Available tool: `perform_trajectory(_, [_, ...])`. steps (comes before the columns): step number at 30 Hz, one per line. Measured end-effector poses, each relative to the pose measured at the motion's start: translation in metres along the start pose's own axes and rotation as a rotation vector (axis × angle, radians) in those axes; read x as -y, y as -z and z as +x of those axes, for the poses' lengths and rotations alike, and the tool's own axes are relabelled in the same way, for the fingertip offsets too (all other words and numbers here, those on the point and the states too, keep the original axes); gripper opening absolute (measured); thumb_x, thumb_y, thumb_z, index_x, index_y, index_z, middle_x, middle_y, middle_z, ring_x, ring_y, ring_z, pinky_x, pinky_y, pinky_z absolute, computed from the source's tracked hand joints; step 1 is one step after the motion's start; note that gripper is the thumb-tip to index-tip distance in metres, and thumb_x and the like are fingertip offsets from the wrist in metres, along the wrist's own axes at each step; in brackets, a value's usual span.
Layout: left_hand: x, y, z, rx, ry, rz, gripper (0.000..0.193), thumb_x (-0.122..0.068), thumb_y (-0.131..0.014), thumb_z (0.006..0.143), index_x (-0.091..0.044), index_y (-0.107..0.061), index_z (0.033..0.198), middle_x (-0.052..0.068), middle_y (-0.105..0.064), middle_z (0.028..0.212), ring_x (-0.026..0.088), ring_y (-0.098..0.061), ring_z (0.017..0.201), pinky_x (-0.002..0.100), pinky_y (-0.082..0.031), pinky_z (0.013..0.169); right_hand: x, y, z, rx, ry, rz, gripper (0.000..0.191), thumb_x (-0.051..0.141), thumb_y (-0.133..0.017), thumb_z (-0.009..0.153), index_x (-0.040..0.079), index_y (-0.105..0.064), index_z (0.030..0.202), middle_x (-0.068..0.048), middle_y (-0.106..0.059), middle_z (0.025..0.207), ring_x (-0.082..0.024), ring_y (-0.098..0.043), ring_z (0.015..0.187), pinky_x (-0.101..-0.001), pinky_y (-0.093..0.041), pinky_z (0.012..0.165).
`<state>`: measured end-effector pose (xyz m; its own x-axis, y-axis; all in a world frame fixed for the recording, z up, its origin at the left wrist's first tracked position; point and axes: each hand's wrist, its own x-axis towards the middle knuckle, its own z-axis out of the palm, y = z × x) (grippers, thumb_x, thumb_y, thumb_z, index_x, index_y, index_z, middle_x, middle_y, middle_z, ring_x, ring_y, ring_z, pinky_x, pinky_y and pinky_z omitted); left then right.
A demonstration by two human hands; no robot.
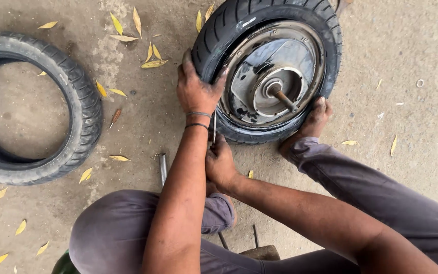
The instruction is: The person sits on the ground with a scooter wheel and pours liquid from a green bottle onto the tire bead. They then use a small pry tool to work the tire bead over the rim edge while rotating the wheel, and finally use a long metal rod to press the bead away from the rim.
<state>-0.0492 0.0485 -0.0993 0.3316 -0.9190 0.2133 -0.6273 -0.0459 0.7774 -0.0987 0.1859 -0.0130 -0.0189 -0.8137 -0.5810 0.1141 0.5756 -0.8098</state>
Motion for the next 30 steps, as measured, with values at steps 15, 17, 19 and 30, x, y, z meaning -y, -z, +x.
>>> perform_trajectory(15, [-0.011, 0.002, 0.005, 0.054, 0.062, 0.043, 0.099, -0.058, -0.087, 0.074, -0.007, -0.043, 0.147, 0.023, -0.061, 0.125, 0.043, -0.069, 0.106, 0.052, -0.059, 0.085, 0.129, 0.128, 0.084, 0.311, 0.164, -1.968, 0.025, 0.026, -0.050, 0.107, 0.013, -0.071, 0.106, -0.011, -0.071, 0.075, -0.018, -0.063, 0.052, -0.0339, -0.058, 0.047])
perform_trajectory(17, [-0.011, 0.004, 0.005, 0.053, 0.060, 0.040, 0.099, -0.059, -0.088, 0.074, -0.008, -0.043, 0.147, 0.022, -0.061, 0.125, 0.043, -0.069, 0.107, 0.051, -0.059, 0.086, 0.149, 0.119, 0.095, 0.385, 0.194, -2.066, 0.030, 0.034, -0.050, 0.107, 0.014, -0.072, 0.104, -0.008, -0.071, 0.074, -0.017, -0.062, 0.054, -0.0330, -0.056, 0.051])
perform_trajectory(19, [-0.009, 0.006, 0.005, 0.035, 0.055, 0.028, 0.099, -0.060, -0.088, 0.074, -0.009, -0.044, 0.148, 0.022, -0.062, 0.126, 0.042, -0.069, 0.109, 0.051, -0.059, 0.088, 0.164, 0.107, 0.109, 0.500, 0.205, -2.185, 0.036, 0.041, -0.051, 0.107, 0.013, -0.074, 0.102, -0.006, -0.072, 0.074, -0.016, -0.064, 0.059, -0.0328, -0.056, 0.056])
perform_trajectory(30, [0.005, 0.005, 0.005, 0.030, 0.067, -0.063, 0.096, -0.054, -0.089, 0.074, -0.011, -0.044, 0.148, 0.022, -0.062, 0.130, 0.042, -0.068, 0.115, 0.051, -0.058, 0.092, 0.171, 0.063, 0.139, 0.928, 0.483, -2.067, 0.042, 0.054, -0.071, 0.087, 0.015, -0.080, 0.099, -0.009, -0.074, 0.086, -0.027, -0.072, 0.085, -0.0445, -0.058, 0.083])
